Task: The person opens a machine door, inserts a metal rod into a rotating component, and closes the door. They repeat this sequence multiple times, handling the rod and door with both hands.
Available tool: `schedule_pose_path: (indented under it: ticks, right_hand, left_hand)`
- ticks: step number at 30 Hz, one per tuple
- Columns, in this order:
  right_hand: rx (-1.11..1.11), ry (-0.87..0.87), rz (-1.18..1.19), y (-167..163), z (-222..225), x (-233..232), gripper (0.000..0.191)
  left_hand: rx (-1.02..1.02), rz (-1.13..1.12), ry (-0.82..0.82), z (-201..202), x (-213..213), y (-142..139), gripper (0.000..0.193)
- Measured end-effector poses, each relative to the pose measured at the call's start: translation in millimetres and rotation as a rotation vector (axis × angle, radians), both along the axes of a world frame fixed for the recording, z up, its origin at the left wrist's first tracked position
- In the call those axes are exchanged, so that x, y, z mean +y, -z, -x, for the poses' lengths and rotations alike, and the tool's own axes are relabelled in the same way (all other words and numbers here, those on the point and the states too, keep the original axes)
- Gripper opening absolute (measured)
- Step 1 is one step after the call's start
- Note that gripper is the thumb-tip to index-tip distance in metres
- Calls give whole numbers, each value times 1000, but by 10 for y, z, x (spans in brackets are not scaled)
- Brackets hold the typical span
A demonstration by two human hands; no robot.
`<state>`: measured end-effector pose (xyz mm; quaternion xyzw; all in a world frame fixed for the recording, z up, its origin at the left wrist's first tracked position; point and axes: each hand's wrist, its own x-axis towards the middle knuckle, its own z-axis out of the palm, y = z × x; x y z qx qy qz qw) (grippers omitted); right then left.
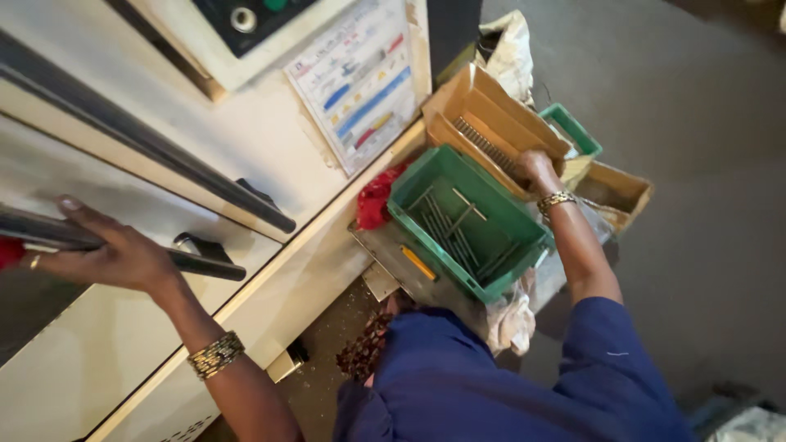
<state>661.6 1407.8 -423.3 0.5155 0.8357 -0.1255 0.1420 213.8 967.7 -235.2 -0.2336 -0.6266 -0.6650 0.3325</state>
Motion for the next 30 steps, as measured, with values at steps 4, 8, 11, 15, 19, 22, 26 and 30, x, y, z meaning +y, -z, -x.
schedule_pose_path:
  ticks: [4, 8, 11, 15, 19, 22, 26, 30]
  right_hand:
    - [-22, -16, 53, -102, 118, -75, 24]
    - [-33, -16, 63, -251, 273, -143, 27]
    - [-41, -8, 64, -347, 334, -202, 29]
    - [-49, -3, 52, -392, 362, -246, 33]
    - [-46, 2, 33, -340, 342, -249, 37]
    - [-29, -16, -12, -355, 324, -281, 40]
    - [-9, -21, -96, -502, 341, -424, 39]
    - [304, 91, -235, -852, 296, -610, 59]
  left_hand:
    - [-85, 139, -158, -79, 25, -89, 49]
    - [-62, 115, -88, -229, 49, -211, 50]
    - [-101, 140, -141, -275, 91, -306, 42]
    - [14, 49, -19, -362, 76, -350, 57]
    - [86, 55, -22, -393, 60, -388, 56]
    - [42, 34, -2, -393, 52, -403, 57]
    - [-14, 44, -6, -385, 14, -414, 57]
    - [66, 66, 9, -345, -21, -388, 56]
